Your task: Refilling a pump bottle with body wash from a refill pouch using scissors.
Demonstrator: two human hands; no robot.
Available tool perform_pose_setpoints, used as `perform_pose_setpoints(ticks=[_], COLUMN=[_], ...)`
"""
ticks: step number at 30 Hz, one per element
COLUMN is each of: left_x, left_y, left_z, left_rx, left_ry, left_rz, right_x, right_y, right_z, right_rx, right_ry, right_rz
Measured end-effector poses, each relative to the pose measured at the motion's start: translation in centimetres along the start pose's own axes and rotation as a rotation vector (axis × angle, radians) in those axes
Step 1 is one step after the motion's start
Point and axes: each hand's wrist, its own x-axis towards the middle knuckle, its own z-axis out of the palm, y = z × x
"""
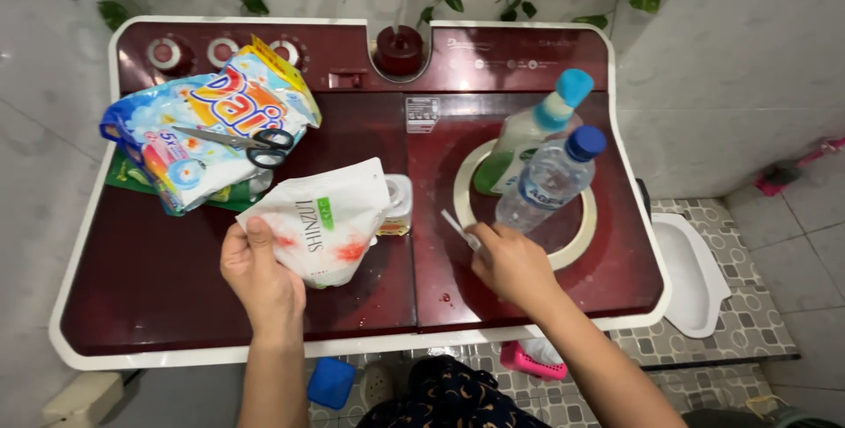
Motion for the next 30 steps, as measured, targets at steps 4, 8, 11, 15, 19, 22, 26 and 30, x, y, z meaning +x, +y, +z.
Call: perform_pose_setpoints(ticks=[4, 8, 11, 15, 19, 22, 26, 30], left_x=[0.8, 1.7, 2.5, 3.7, 4.7, 5.3, 5.5, 4.8], left_y=[0.5, 0.3, 0.1, -0.7, 0.2, 0.6, 0.7, 0.7], left_z=[0.0, -0.6, -1.2, -2.3, -1.5, -1.4, -1.5, -1.0], left_rx=[-0.006, -0.052, -0.061, -0.053, -0.047, -0.074, -0.102, -0.187], left_ry=[0.004, -0.001, -0.026, -0.063, -0.064, -0.072, -0.114, -0.155], left_rz=[-0.032, -0.086, -0.097, -0.126, -0.148, -0.2, -0.237, -0.312], right_x=[2.9, 5.3, 6.7, 7.7, 7.4, 6.1, 4.2, 2.7], right_y=[-0.8, -0.4, -0.9, -1.6, -3.2, -3.8, -5.5, -6.9], right_z=[2.7, 5.9, 7.0, 7.7, 5.7, 4.6, 2.2, 2.3], right_rx=[0.022, 0.007, -0.012, -0.011, 0.034, 0.005, 0.275, 0.491], right_ry=[-0.007, -0.044, -0.044, -0.032, -0.057, 0.058, -0.021, -0.246], right_rz=[0.046, 0.079, 0.089, 0.101, 0.103, 0.068, 0.167, 0.179])
